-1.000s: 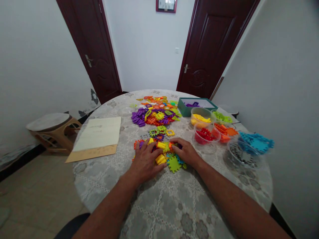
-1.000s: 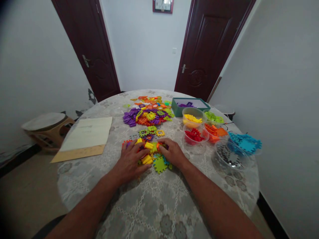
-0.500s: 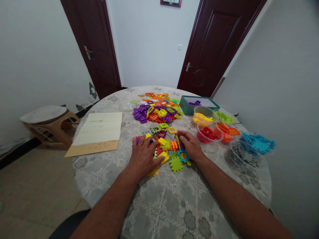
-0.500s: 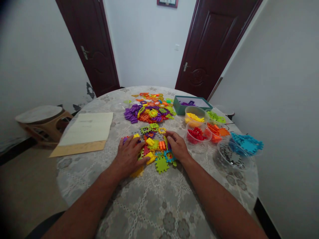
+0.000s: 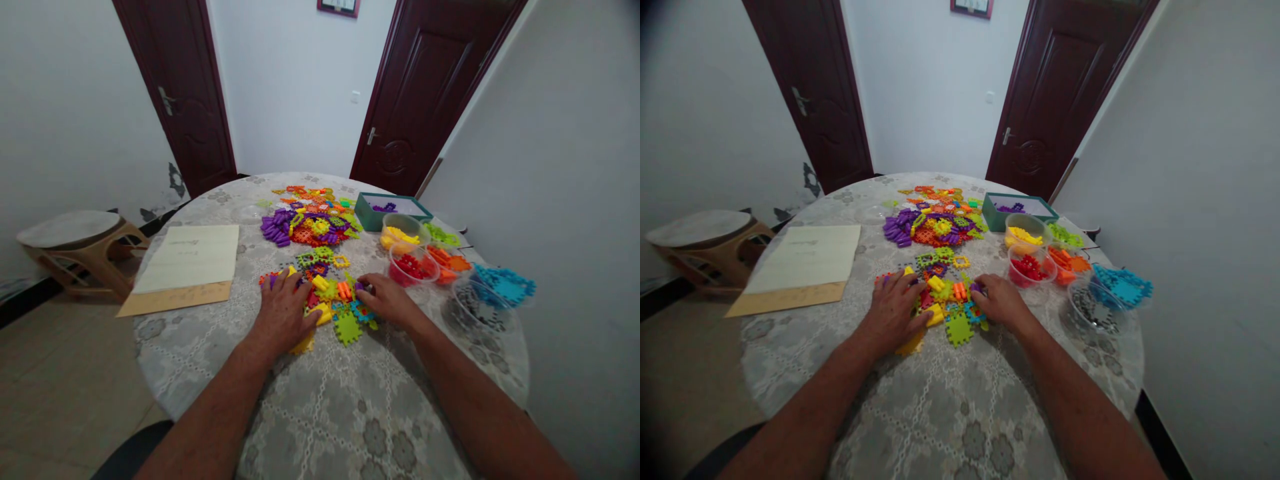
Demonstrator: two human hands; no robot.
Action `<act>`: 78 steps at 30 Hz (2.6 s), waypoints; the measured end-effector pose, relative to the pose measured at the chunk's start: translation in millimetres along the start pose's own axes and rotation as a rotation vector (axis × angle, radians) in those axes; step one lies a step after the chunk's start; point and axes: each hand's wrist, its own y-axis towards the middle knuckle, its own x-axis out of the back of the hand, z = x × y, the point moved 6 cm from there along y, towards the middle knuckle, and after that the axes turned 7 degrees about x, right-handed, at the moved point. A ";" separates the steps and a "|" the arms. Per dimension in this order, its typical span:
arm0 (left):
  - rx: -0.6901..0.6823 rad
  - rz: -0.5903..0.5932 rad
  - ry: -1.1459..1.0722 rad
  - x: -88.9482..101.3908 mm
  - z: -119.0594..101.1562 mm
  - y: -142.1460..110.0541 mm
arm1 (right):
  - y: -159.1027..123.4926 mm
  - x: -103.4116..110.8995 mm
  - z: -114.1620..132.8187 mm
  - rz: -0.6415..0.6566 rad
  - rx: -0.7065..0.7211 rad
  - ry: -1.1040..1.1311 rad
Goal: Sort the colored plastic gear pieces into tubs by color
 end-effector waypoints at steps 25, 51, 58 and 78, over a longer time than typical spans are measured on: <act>-0.189 0.058 -0.140 -4.2 -20.2 -5.5 | -0.9 7.7 8.9 -0.378 0.044 0.354; 0.541 0.211 -1.331 -18.3 13.0 11.8 | 2.9 -22.7 28.1 -0.119 0.195 -0.137; 0.554 0.204 -1.345 -17.7 13.1 11.7 | 4.2 -23.6 28.2 -0.104 0.234 -0.067; 0.504 0.221 -1.199 -14.6 16.4 10.0 | 1.3 20.7 38.9 -0.326 0.096 0.227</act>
